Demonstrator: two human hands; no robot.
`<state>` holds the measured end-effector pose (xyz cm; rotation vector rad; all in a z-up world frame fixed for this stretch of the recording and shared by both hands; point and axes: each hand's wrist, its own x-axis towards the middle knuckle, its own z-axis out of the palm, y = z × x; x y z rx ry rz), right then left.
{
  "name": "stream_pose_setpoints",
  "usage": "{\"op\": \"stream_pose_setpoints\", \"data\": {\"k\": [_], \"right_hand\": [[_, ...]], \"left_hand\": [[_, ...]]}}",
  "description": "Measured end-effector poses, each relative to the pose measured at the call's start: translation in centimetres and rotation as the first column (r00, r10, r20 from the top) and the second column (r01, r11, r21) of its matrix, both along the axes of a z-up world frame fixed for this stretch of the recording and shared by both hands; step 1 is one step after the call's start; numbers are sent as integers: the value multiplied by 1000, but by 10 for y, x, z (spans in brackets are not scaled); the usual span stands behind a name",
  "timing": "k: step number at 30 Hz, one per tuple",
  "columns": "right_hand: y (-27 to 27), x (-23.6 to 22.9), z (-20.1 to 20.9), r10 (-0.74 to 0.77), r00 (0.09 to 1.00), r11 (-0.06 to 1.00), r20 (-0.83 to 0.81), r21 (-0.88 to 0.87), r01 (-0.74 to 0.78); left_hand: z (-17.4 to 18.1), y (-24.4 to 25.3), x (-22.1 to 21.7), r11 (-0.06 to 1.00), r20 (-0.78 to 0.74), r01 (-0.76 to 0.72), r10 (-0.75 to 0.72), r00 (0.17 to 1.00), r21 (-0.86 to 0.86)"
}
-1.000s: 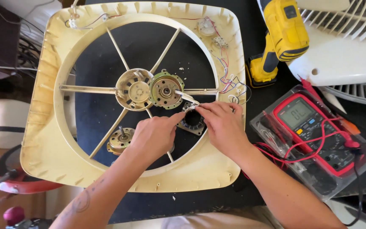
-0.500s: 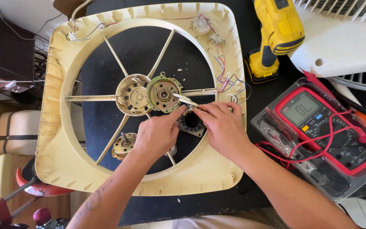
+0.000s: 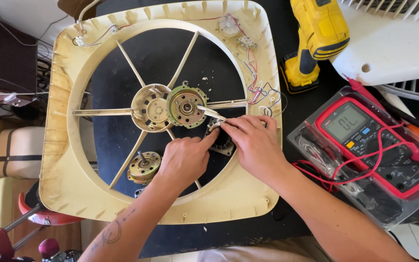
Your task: Disassembling a fan unit to access the motor and testing electrical components with a multimeter.
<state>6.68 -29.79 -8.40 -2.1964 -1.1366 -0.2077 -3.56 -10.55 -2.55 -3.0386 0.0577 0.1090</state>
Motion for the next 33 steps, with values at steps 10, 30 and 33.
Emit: {"op": "stream_pose_setpoints", "data": {"k": [10, 30, 33], "right_hand": [[1, -1, 0, -8, 1000, 1000, 17, -14, 8], [0, -1, 5, 3, 1000, 1000, 14, -7, -3], [0, -1, 1, -2, 1000, 1000, 21, -20, 3]], "left_hand": [[-13, 4, -4, 997, 30, 22, -24, 999, 70], [-13, 7, -6, 996, 190, 29, -44, 981, 83], [-15, 4, -8, 994, 171, 45, -61, 983, 99]]}}
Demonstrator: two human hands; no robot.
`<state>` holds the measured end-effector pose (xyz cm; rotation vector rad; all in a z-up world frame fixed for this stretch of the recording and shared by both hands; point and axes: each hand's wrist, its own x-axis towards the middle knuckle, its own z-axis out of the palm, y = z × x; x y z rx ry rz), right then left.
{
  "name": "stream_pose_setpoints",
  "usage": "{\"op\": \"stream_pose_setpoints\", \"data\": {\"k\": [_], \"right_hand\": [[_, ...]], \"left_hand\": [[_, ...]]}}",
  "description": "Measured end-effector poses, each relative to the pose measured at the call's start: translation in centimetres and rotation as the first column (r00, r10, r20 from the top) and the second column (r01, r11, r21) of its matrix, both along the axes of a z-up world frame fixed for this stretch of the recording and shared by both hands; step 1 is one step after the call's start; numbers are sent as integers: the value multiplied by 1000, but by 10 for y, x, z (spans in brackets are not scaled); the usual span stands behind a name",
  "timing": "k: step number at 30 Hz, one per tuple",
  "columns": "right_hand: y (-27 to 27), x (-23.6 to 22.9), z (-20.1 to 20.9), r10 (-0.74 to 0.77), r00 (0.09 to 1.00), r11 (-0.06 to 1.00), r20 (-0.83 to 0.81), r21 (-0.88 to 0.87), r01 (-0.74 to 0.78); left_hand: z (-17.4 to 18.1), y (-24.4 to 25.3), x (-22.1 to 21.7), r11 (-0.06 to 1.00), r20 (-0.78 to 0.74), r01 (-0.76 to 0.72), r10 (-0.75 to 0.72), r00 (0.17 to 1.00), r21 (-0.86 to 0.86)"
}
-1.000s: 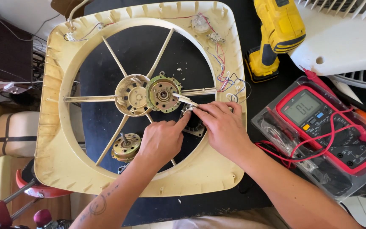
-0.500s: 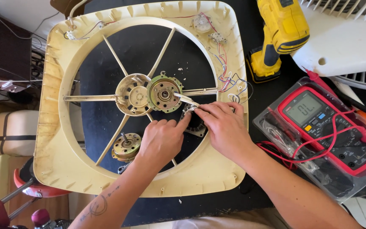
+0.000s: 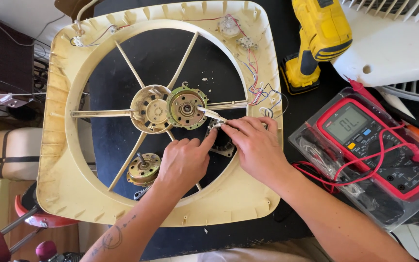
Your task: Disassembling a fan unit to access the motor and testing electrical components with a multimeter.
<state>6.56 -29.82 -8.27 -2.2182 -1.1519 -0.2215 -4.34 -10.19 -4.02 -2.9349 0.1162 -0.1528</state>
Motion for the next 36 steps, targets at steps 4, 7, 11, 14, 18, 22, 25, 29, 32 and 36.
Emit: {"op": "stream_pose_setpoints", "data": {"k": [4, 7, 11, 14, 18, 22, 25, 29, 32, 36], "right_hand": [[0, 0, 1, 6, 1000, 1000, -3, 2, -6], [0, 0, 1, 3, 1000, 1000, 2, 3, -3], [1, 1, -2, 1, 1000, 1000, 12, 21, -1], [1, 3, -6, 2, 1000, 1000, -12, 31, -2], [-1, 3, -7, 25, 998, 999, -62, 46, -22], [-2, 2, -5, 57, 996, 998, -74, 44, -54], [0, 2, -10, 48, 996, 998, -69, 49, -44], [1, 1, -8, 9, 996, 996, -89, 87, -2], [1, 1, -5, -25, 993, 996, -115, 82, 35], [3, -1, -5, -28, 996, 999, -90, 44, 32]], "left_hand": [[8, -4, 1, 1000, -42, -27, 27, 999, 2], [10, -6, 2, 998, -57, -46, 44, 997, -41], [7, -5, 4, 994, 11, -32, 34, 999, -109], [12, -2, 8, 992, 92, -14, 25, 995, -124], [38, -9, 17, 981, 152, 27, 3, 988, -192], [17, 0, 24, 978, 155, 67, -37, 987, -196], [13, 5, 25, 979, 149, 64, -36, 988, -191], [16, 12, 23, 967, 176, 142, -105, 979, -213], [14, 17, 19, 964, 176, 145, -106, 979, -221], [3, 24, 13, 969, 193, 134, -94, 977, -209]]}}
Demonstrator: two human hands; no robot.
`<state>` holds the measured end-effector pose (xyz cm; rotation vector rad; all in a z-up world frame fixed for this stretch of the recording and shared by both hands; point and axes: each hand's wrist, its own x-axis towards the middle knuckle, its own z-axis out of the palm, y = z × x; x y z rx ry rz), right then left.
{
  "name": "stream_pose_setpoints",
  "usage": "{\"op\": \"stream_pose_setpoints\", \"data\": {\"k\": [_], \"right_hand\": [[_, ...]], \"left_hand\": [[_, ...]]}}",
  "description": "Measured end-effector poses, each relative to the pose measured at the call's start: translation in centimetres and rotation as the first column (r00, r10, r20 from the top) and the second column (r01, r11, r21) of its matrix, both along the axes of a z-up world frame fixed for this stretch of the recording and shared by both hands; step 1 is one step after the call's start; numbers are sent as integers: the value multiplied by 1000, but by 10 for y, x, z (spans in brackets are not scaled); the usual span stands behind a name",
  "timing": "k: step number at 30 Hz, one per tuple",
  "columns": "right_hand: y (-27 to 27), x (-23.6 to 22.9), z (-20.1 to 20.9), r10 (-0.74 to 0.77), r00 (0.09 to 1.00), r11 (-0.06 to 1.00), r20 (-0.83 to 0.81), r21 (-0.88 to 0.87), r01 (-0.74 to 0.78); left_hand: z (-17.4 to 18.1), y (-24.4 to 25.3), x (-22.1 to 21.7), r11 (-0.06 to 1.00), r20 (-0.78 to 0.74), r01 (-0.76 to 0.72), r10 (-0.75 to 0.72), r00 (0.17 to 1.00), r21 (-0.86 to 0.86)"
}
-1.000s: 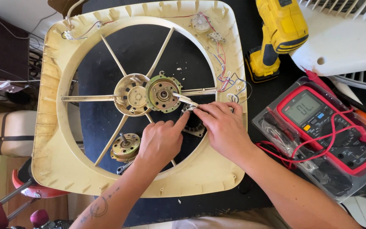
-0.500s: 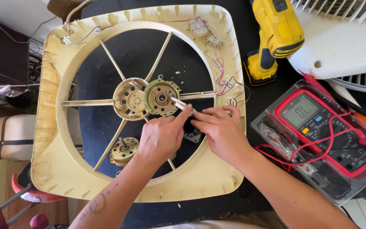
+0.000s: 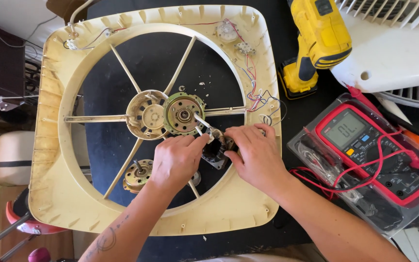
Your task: Disassembling a fan unit to access the motor and testing electrical components with a multimeter.
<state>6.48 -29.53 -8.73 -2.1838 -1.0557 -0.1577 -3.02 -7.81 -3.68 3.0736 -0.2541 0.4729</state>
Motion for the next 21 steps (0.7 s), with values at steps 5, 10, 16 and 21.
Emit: {"op": "stream_pose_setpoints", "data": {"k": [5, 10, 16, 21], "right_hand": [[1, -1, 4, 17, 1000, 1000, 10, 7, -17], [7, -1, 9, 37, 999, 999, 6, -22, -37], [25, -8, 25, 99, 995, 993, -10, -66, -100], [28, -1, 22, 147, 960, 989, -239, 33, -144]], "left_hand": [[12, 0, -6, 1000, 5, -10, 10, 1000, -5], [12, 1, -14, 997, 16, -44, 45, 999, -61], [11, 4, -22, 992, 4, -75, 75, 997, -101], [16, 4, -26, 982, -21, -104, 102, 995, -155]]}}
